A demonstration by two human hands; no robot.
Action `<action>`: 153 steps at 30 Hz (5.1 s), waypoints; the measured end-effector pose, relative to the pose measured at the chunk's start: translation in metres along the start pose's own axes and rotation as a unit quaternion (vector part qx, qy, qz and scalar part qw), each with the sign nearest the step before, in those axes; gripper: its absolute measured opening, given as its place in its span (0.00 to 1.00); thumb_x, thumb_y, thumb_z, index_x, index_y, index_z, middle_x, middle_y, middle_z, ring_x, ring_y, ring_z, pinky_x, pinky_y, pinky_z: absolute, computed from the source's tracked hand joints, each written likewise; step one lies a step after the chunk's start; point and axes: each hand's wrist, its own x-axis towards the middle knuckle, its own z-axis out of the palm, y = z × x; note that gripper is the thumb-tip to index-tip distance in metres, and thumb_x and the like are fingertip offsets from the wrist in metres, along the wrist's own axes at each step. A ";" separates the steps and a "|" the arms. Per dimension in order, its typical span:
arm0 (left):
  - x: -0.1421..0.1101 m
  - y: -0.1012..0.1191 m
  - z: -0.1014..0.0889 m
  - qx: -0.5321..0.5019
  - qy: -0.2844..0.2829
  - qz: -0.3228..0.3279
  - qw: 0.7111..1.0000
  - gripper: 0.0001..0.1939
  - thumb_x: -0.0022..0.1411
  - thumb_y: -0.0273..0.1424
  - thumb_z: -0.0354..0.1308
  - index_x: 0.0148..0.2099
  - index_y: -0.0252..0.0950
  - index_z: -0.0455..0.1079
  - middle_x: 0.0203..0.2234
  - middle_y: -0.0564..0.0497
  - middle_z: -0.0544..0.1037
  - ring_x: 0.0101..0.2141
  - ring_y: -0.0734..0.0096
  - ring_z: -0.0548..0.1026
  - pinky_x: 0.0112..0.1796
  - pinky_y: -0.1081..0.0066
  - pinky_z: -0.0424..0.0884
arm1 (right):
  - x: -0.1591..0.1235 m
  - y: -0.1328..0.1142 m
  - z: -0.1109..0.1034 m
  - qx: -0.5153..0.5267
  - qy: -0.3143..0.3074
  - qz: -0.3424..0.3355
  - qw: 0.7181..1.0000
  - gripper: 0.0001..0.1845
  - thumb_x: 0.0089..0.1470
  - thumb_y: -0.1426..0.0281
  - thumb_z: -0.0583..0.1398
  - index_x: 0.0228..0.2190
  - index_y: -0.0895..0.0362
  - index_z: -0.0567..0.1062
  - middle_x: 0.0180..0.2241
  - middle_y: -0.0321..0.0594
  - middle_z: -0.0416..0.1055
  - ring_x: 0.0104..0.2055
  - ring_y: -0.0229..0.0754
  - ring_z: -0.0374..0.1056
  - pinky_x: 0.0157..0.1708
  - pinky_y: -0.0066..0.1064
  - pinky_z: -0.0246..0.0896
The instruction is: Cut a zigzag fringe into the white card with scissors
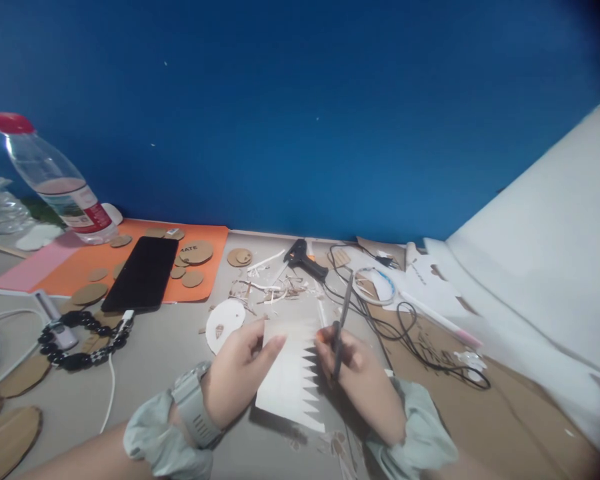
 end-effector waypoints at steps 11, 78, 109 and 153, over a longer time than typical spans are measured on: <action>0.004 -0.004 -0.003 -0.019 0.061 -0.018 0.998 0.18 0.58 0.45 0.55 0.36 0.33 0.70 0.25 0.51 0.74 0.25 0.70 0.70 0.24 0.74 0.66 | 0.004 0.000 -0.001 0.045 -0.016 0.013 0.999 0.20 0.46 0.56 0.64 0.35 0.59 0.73 0.18 0.30 0.62 0.18 0.33 0.57 0.18 0.23 0.55; -0.002 -0.001 0.005 -0.040 -0.023 -0.045 0.998 0.18 0.63 0.44 0.49 0.34 0.35 0.69 0.27 0.49 0.76 0.28 0.67 0.73 0.27 0.73 0.68 | 0.001 0.011 0.000 -0.055 0.025 -0.052 0.997 0.09 0.52 0.63 0.60 0.30 0.56 0.71 0.25 0.35 0.71 0.29 0.41 0.68 0.29 0.27 0.64; 0.001 0.003 0.003 -0.052 -0.017 -0.068 0.996 0.14 0.60 0.40 0.53 0.34 0.33 0.68 0.23 0.52 0.74 0.24 0.72 0.70 0.22 0.76 0.64 | 0.002 0.004 -0.004 0.023 0.005 0.001 1.000 0.17 0.49 0.57 0.62 0.37 0.57 0.72 0.19 0.30 0.63 0.21 0.35 0.59 0.21 0.25 0.59; 0.009 -0.011 -0.013 -0.036 0.064 -0.059 0.996 0.20 0.61 0.48 0.49 0.29 0.36 0.62 0.19 0.57 0.66 0.20 0.75 0.64 0.21 0.76 0.60 | 0.008 0.006 -0.008 0.144 0.002 0.005 0.989 0.17 0.48 0.57 0.64 0.29 0.56 0.67 0.15 0.26 0.59 0.15 0.33 0.56 0.15 0.25 0.55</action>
